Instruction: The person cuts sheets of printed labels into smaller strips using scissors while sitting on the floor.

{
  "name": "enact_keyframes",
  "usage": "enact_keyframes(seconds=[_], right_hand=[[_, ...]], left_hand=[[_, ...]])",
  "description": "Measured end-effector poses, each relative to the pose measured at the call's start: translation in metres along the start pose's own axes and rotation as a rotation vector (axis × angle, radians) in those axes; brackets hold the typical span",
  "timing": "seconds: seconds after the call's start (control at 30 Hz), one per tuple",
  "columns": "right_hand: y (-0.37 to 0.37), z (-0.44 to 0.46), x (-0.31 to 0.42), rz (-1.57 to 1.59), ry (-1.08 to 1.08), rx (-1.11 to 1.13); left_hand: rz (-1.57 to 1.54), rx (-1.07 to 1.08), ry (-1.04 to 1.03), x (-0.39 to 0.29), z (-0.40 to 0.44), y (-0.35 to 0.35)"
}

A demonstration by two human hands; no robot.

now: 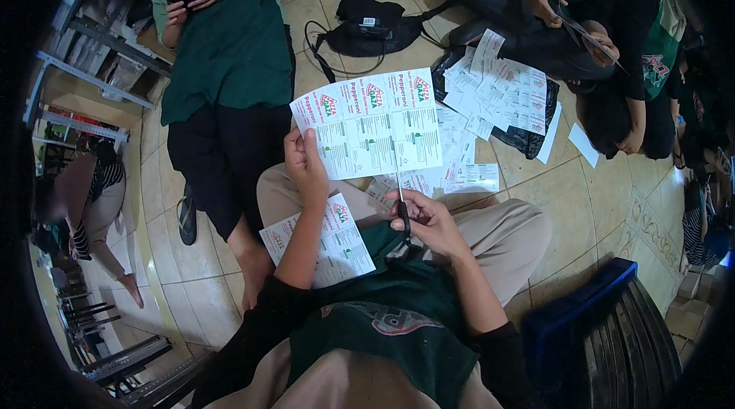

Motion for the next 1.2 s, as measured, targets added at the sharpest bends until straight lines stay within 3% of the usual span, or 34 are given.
enact_keyframes(seconds=[0.4,0.93,1.2], right_hand=[[0.002,0.003,0.004,0.029,0.010,-0.021],[0.007,0.004,-0.004,0.052,-0.012,-0.064],[0.011,0.006,-0.006,0.080,0.100,-0.157]], left_hand=[[-0.031,0.111,0.035,0.001,-0.006,-0.007],[-0.043,0.086,0.075,0.005,-0.010,-0.008],[-0.017,0.103,0.085,0.006,-0.012,-0.009]])
Point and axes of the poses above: each hand's wrist, its own z-axis towards the middle knuckle, its own y-axis out of the back of the hand, x = y × z, the point moved 4 cm from there along z, towards the middle knuckle, and after that the axes turned 2 degrees about -z, right-handed, at the moved point
